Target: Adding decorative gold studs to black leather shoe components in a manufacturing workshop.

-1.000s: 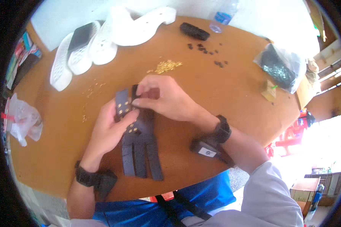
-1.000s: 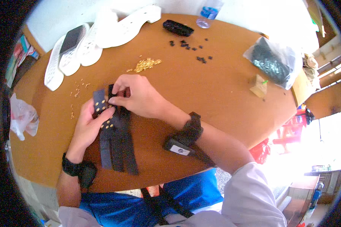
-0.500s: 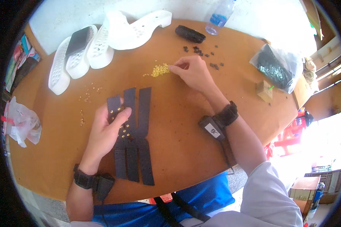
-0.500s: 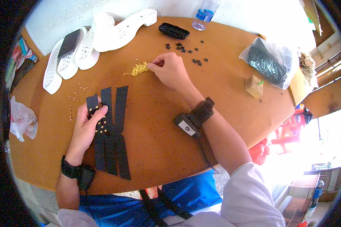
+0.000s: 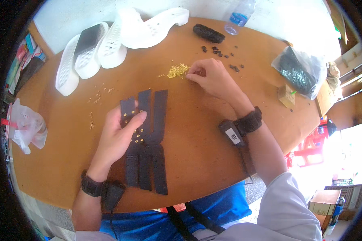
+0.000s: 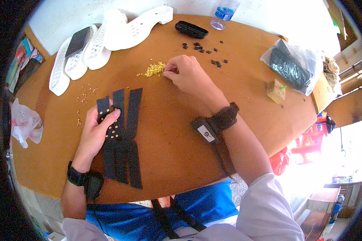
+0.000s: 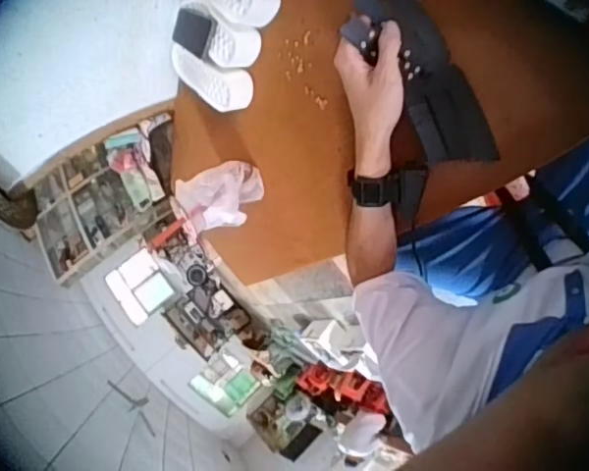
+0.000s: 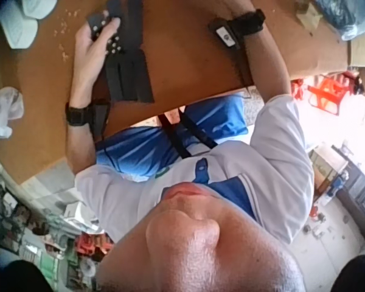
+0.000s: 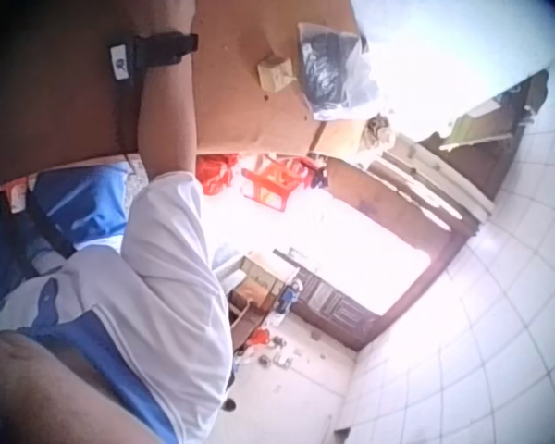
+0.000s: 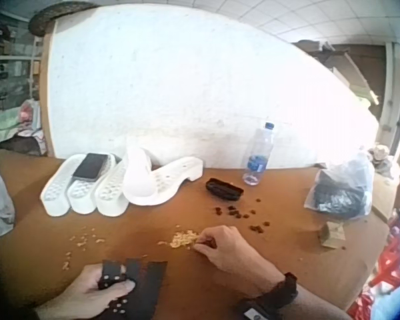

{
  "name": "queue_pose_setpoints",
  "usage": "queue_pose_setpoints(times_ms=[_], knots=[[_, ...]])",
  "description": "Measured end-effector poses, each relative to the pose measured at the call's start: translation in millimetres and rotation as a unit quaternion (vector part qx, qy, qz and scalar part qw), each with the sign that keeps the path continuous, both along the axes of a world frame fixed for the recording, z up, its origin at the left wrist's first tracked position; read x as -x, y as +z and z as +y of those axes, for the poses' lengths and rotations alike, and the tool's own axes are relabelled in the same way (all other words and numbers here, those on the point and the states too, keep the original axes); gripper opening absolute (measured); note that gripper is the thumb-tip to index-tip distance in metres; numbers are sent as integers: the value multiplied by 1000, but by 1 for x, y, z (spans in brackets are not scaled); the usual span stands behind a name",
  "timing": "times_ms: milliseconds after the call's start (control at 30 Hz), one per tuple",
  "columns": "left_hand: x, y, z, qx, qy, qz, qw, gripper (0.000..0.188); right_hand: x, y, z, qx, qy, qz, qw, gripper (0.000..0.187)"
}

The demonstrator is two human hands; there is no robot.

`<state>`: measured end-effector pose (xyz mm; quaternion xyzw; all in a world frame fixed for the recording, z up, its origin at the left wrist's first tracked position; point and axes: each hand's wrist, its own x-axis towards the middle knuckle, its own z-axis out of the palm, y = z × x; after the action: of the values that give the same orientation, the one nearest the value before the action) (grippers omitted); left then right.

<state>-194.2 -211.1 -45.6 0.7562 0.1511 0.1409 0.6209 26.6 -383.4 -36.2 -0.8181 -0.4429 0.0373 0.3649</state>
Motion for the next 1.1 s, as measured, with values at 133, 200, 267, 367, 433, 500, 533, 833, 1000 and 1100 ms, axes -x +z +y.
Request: queue_pose_setpoints(times_ms=[133, 200, 267, 367, 433, 500, 533, 833, 1000, 1100], knots=[[-1, 2, -1, -4, -4, 12, 1000, 20, 0, -4, -1, -15, 18, -73, 997, 12], [-1, -1, -1, 14, 2, 21, 1000, 25, 0, -2, -3, 1, 18, -55, 998, 14], [-2, 0, 0, 31, -11, 31, 999, 24, 10, 7, 2, 18, 18, -38, 999, 15], [-2, -4, 2, 13, -11, 29, 999, 23, 39, 18, 10, -11, 49, 106, 993, 14], [-2, -1, 0, 36, -35, 14, 999, 21, 54, 15, 19, -69, 164, 214, 961, 11], [-3, -2, 2, 12, -34, 16, 999, 20, 63, 12, 25, -112, 171, 198, 959, 12], [-3, -4, 3, -11, -34, 18, 999, 19, 65, 10, 27, -102, 174, 188, 961, 11], [-4, -3, 2, -3, -49, -3, 999, 18, 70, 2, 31, -98, 156, 145, 972, 9], [-4, -2, 1, 17, -63, 8, 998, 20, 70, -1, 32, -91, 138, 154, 974, 10], [-3, -2, 3, 12, -71, 11, 997, 20, 71, -5, 34, -100, 128, 155, 974, 11]])
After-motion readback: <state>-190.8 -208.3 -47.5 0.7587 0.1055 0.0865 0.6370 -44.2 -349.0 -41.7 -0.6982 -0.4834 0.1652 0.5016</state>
